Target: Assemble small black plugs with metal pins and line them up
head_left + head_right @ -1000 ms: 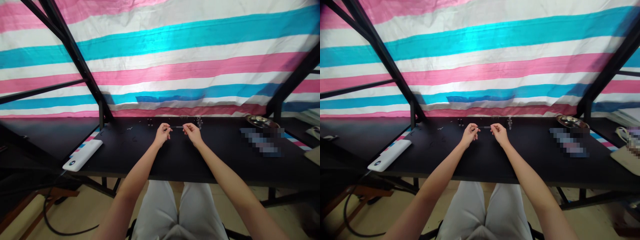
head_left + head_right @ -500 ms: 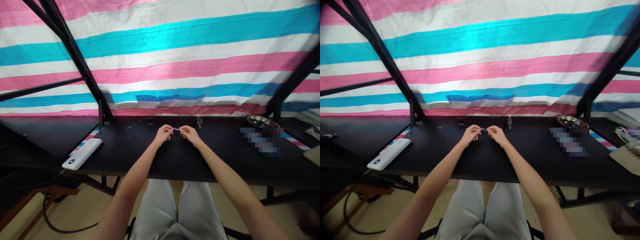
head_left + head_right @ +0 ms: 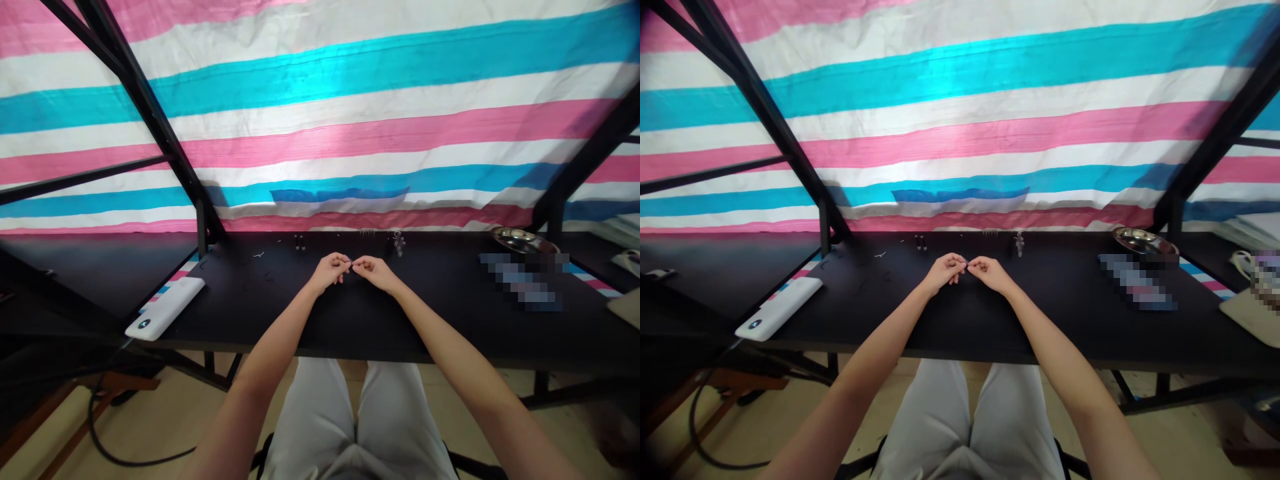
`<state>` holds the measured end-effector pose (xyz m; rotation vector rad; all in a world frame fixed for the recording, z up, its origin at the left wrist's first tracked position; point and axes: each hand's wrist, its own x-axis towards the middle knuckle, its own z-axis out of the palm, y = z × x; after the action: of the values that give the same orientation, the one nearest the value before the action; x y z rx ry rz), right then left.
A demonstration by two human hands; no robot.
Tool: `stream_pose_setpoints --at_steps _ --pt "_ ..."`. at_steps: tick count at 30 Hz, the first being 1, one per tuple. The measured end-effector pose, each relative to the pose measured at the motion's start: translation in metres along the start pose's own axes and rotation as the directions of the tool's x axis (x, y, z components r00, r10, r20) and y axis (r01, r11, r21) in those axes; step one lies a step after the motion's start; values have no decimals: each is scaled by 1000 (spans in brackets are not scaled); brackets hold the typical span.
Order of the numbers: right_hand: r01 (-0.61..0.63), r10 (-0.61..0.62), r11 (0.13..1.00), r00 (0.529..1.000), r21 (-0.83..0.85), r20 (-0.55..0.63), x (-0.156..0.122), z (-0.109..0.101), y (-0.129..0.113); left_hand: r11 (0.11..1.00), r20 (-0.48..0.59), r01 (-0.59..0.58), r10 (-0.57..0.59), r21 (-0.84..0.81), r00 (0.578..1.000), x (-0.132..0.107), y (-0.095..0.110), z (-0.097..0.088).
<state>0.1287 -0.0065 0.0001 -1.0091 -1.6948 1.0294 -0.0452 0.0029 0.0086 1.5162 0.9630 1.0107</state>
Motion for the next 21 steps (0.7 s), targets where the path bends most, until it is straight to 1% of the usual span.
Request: stream_pose_setpoints --at_steps 3,8,10,11,13,14,16,18,19,21 --pt "4 -1 998 999 -70 42 -1 -1 4 1000 23 9 -9 -1 1000 -1 1 0" --pt "-4 13 996 995 -92 94 -2 -1 6 1000 110 4 -3 -12 994 -4 4 3" --pt "10 -1 994 996 -108 85 -1 -2 4 1000 105 -4 6 -14 994 -3 4 3" --pt "20 -11 992 997 -125 74 -1 -4 4 1000 84 -11 12 -6 996 -3 4 3" --pt "40 -36 979 999 -200 25 0 -11 2 999 1 -37 37 39 999 -1 1 2" --pt "46 -50 963 999 -264 -11 0 -17 2 995 -51 -55 59 78 997 0 -1 1" --pt "25 -80 900 991 -436 -108 -1 -32 3 978 -147 -92 120 185 982 1 -4 -1" --pt "-72 -74 803 973 -592 -218 -4 -49 6 941 -187 -132 197 312 963 1 -7 -3" --pt "-142 -47 754 962 -641 -268 -5 -56 7 916 -185 -153 234 371 954 1 -8 -3" --pt "-278 15 657 934 -700 -357 -8 -68 11 866 -149 -193 290 461 945 0 -9 -3"
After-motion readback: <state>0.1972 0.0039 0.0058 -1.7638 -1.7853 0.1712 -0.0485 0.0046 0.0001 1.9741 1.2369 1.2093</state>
